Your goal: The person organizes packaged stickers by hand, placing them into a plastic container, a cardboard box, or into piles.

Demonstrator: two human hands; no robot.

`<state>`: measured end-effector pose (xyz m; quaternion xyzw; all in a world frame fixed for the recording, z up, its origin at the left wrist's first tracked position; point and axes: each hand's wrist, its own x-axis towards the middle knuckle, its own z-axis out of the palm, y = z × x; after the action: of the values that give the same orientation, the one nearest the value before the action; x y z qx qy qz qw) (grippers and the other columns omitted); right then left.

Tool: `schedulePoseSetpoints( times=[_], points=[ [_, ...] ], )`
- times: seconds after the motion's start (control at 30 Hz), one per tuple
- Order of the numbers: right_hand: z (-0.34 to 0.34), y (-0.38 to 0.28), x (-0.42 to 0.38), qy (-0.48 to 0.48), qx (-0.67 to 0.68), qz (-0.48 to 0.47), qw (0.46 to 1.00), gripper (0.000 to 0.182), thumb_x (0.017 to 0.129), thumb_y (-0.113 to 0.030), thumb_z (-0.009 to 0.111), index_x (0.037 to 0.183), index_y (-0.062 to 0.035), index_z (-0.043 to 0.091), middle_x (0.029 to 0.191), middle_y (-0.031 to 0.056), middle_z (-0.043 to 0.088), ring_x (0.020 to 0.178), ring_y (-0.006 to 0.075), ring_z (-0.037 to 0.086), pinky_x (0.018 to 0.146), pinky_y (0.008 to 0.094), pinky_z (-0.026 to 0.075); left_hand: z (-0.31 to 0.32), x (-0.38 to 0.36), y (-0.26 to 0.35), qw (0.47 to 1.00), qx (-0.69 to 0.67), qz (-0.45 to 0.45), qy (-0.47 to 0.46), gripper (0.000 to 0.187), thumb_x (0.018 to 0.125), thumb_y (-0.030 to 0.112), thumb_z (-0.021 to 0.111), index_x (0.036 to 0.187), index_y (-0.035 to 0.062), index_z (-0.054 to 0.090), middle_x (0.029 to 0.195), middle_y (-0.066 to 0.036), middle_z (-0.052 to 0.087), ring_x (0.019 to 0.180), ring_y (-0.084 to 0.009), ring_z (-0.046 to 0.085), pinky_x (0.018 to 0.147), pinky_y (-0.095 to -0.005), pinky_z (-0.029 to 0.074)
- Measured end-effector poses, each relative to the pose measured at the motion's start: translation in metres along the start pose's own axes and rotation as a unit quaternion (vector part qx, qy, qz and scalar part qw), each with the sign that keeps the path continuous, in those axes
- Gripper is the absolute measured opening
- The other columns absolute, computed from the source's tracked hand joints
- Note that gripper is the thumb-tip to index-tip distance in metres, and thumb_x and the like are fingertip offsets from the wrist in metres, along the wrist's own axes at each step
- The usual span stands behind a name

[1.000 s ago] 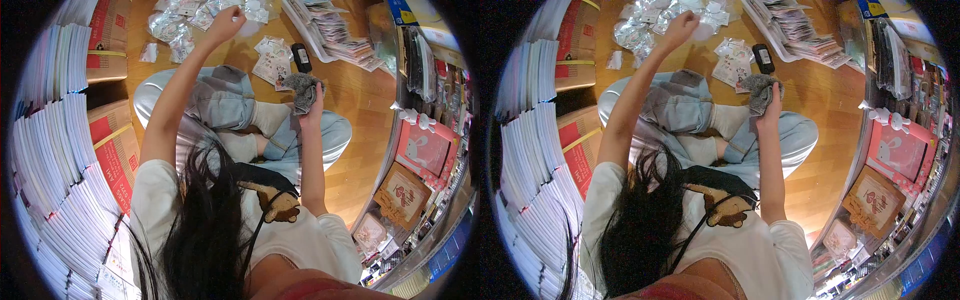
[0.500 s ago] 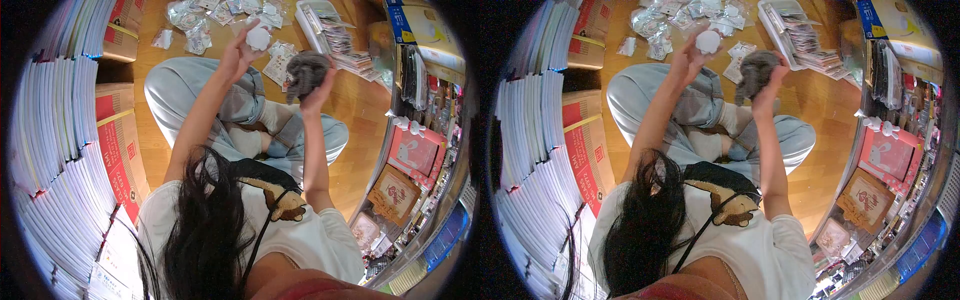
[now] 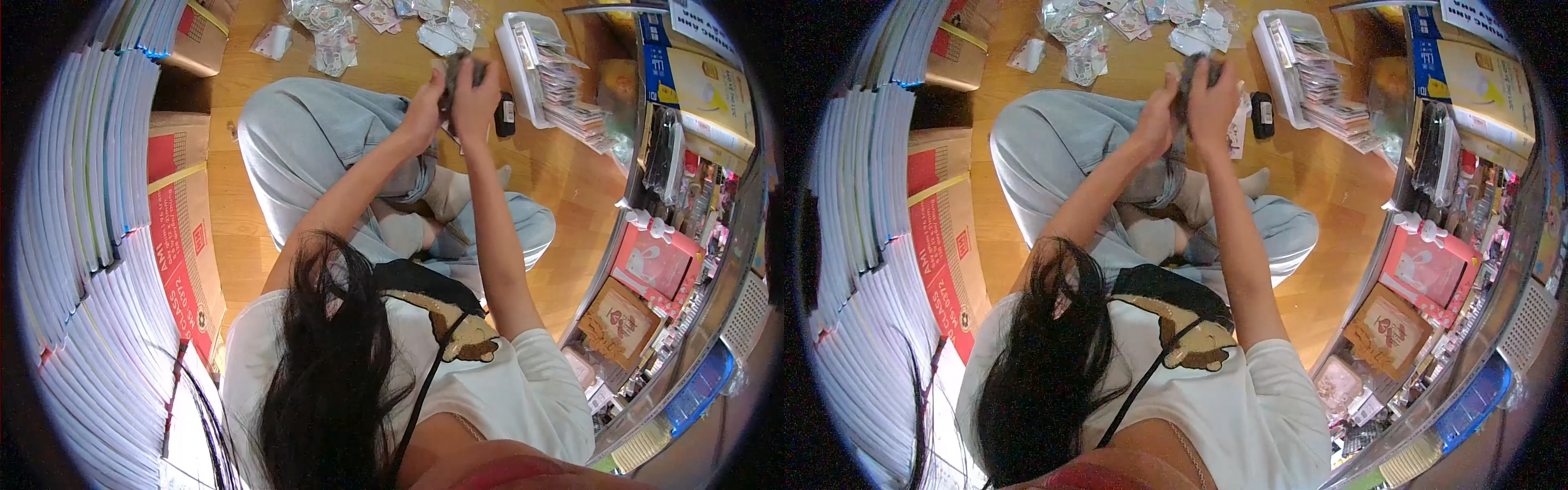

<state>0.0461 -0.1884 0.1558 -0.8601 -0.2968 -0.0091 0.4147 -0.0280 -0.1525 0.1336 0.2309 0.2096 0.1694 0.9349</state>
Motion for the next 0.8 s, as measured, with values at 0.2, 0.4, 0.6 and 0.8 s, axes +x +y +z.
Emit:
schedulePoseSetpoints(
  times=[0.2,0.4,0.6,0.8],
  points=[
    [0.000,-0.009,-0.032,-0.036,-0.145,-0.140,0.979,0.021,0.083,-0.023,0.054,0.094,-0.0054,0.053,0.090,0.0148,0.056,0.079,0.0359,0.056,0.065,0.0424,0.044,-0.002,0.002,0.011,0.997,0.000,0.058,-0.045,0.055,0.094,0.049,0.024,0.132,0.0108,0.036,0.125,-0.008,0.046,0.114,-0.0190,0.044,0.100,-0.0324,0.032],
    [0.007,0.000,0.022,0.004,-0.112,-0.041,0.993,0.026,0.085,-0.027,0.052,0.091,-0.0012,0.050,0.082,0.0176,0.058,0.074,0.0364,0.057,0.065,0.0420,0.043,-0.004,0.001,-0.005,0.999,0.045,-0.003,-0.006,0.056,0.093,0.052,0.028,0.118,0.0059,0.047,0.112,-0.006,0.051,0.101,-0.0133,0.049,0.086,-0.0288,0.041],
    [0.019,0.000,-0.048,-0.020,-0.028,-0.042,0.999,0.023,0.084,-0.024,0.054,0.092,-0.0032,0.050,0.083,0.0190,0.057,0.075,0.0372,0.056,0.064,0.0439,0.042,-0.020,0.010,0.002,0.994,0.004,0.091,0.064,0.056,0.093,0.050,0.032,0.119,0.0035,0.049,0.100,-0.005,0.055,0.088,-0.0111,0.050,0.079,-0.0245,0.041],
    [-0.006,-0.011,-0.006,-0.058,-0.183,-0.158,0.969,0.018,0.083,-0.025,0.056,0.089,-0.0079,0.054,0.080,0.0126,0.060,0.071,0.0351,0.058,0.061,0.0428,0.044,-0.016,0.005,-0.007,0.998,0.060,-0.034,-0.013,0.055,0.092,0.053,0.030,0.107,0.0068,0.055,0.091,-0.003,0.054,0.077,-0.0114,0.049,0.073,-0.0281,0.044]
  ],
)
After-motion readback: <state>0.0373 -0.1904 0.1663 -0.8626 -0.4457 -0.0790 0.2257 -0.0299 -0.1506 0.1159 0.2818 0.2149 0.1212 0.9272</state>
